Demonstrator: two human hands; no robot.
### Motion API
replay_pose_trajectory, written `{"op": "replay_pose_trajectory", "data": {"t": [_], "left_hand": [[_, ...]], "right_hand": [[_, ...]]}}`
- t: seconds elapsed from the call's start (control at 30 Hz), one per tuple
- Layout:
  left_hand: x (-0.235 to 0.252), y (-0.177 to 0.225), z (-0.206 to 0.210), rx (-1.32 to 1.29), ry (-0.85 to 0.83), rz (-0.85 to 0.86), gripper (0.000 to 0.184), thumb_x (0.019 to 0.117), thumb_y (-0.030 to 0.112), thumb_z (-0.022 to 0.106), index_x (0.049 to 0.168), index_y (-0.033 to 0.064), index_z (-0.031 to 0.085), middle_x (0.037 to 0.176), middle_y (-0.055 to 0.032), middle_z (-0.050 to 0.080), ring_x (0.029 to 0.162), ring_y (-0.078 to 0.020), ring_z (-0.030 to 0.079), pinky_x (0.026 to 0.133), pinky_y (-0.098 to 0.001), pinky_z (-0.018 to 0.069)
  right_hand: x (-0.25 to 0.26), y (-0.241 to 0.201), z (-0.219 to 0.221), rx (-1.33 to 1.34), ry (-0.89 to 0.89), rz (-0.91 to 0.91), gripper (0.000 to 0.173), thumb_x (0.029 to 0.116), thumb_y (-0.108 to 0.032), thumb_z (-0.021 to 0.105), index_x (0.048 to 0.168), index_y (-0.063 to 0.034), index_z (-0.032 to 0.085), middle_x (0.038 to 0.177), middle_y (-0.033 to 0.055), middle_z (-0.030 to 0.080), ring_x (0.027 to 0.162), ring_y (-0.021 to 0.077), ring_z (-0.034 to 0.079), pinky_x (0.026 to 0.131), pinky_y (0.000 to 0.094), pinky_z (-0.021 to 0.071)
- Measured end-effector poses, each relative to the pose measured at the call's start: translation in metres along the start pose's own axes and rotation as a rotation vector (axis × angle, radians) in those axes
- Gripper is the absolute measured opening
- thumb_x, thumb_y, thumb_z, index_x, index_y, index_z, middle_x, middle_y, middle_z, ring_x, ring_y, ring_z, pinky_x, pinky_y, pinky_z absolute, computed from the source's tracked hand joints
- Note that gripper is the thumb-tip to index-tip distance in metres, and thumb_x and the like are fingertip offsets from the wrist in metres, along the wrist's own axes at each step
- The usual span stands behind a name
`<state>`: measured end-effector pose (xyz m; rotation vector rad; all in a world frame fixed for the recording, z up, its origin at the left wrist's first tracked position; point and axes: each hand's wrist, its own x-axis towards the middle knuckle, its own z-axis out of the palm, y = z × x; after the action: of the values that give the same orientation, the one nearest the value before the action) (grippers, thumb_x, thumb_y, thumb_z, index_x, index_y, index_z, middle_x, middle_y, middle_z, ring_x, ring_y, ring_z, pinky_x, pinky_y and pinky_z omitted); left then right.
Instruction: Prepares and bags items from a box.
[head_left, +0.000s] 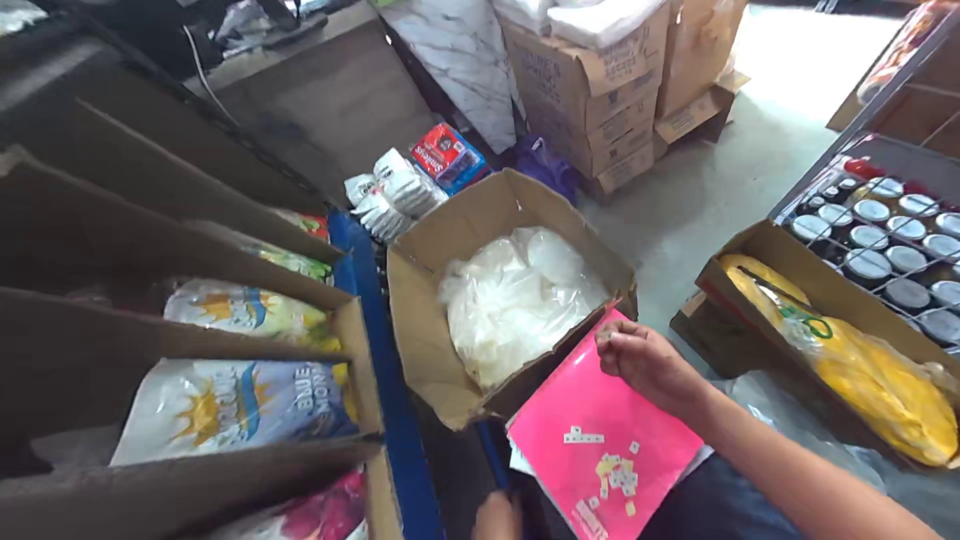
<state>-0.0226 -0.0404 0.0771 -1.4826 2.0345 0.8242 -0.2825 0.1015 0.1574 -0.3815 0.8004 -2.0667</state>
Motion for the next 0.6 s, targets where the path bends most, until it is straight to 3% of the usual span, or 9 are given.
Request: {"op": "replay_pose_trajectory", "data": {"t": [0.07,0.13,0.2,0.23,0.27,0.37,0.47,0.6], "left_hand": [[-0.035,0.016,-0.034,-0.044,0.163,0.101,0.036,0.1059,0.02,0.051,0.111,-0.0093,0.071,0.105,-0.0327,0.07,0.102,-0.0525,0.067,0.092,-0.0719,0.0475],[-0.061,0.03,-0.055,-0.187,0.446,0.327,0.035,0.106,0.02,0.051,0.111,-0.0091,0.071,0.099,-0.029,0.072,0.091,-0.047,0.071,0.085,-0.0675,0.0525],[-0.069,0.053,-0.067,-0.381,0.707,0.602,0.029,0.1037,0.019,0.056,0.11,-0.0037,0.072,0.097,-0.0148,0.073,0.084,-0.0202,0.072,0.078,-0.0388,0.0602],[-0.07,0.068,-0.071,-0.523,0.727,0.734,0.026,0.1027,0.018,0.058,0.11,-0.0015,0.073,0.098,-0.0075,0.072,0.085,-0.0075,0.071,0.077,-0.0249,0.0601],[-0.07,0.084,-0.074,-0.671,0.668,0.853,0.023,0.1014,0.015,0.059,0.11,-0.001,0.072,0.1,-0.0037,0.072,0.087,-0.0027,0.07,0.077,-0.0199,0.0599],[-0.065,0.124,-0.078,-0.84,0.373,1.054,0.02,0.0997,0.012,0.061,0.111,0.0007,0.073,0.106,-0.0012,0.072,0.093,-0.0032,0.069,0.081,-0.0214,0.0596],[-0.063,0.15,-0.081,-0.866,0.195,1.07,0.02,0.0983,0.014,0.063,0.11,0.0008,0.073,0.109,-0.0026,0.07,0.097,-0.0053,0.068,0.084,-0.0227,0.0593],[-0.059,0.162,-0.082,-0.924,0.078,1.039,0.015,0.0969,0.012,0.065,0.104,0.0013,0.072,0.107,-0.003,0.068,0.094,-0.0067,0.069,0.082,-0.0232,0.0604]], "right_hand": [[0.002,0.001,0.0,0.035,-0.04,-0.02,0.009,0.0954,-0.019,0.066,0.088,-0.0183,0.071,0.086,-0.0056,0.07,0.072,0.0007,0.062,0.066,0.0171,0.0504],[0.002,0.002,0.0,0.048,-0.062,-0.023,0.009,0.0948,-0.02,0.067,0.088,-0.0183,0.071,0.085,-0.0055,0.069,0.072,0.0008,0.062,0.066,0.0172,0.05],[0.003,0.003,0.001,0.052,-0.075,-0.007,0.009,0.0954,-0.02,0.066,0.088,-0.0181,0.071,0.086,-0.0052,0.069,0.073,0.0013,0.062,0.067,0.0178,0.0502],[0.003,0.003,0.002,0.05,-0.079,0.003,0.008,0.0954,-0.02,0.066,0.088,-0.0182,0.07,0.087,-0.0053,0.069,0.073,0.0012,0.062,0.067,0.0178,0.0501],[0.003,0.004,0.003,0.049,-0.083,0.013,0.008,0.0953,-0.02,0.066,0.088,-0.0183,0.07,0.087,-0.0053,0.069,0.073,0.0013,0.062,0.067,0.0179,0.0501],[0.003,0.008,0.007,0.05,-0.099,0.035,0.008,0.095,-0.021,0.067,0.089,-0.0176,0.071,0.087,-0.0051,0.069,0.073,0.0014,0.062,0.067,0.0178,0.0504],[0.002,0.011,0.01,0.056,-0.11,0.043,0.008,0.095,-0.019,0.067,0.089,-0.0166,0.07,0.087,-0.0045,0.069,0.072,0.0015,0.062,0.067,0.0177,0.0509],[0.004,0.013,0.012,0.06,-0.099,0.067,0.007,0.0944,-0.016,0.066,0.088,-0.0175,0.07,0.079,-0.0061,0.067,0.069,0.0008,0.061,0.067,0.0175,0.0504]]}}
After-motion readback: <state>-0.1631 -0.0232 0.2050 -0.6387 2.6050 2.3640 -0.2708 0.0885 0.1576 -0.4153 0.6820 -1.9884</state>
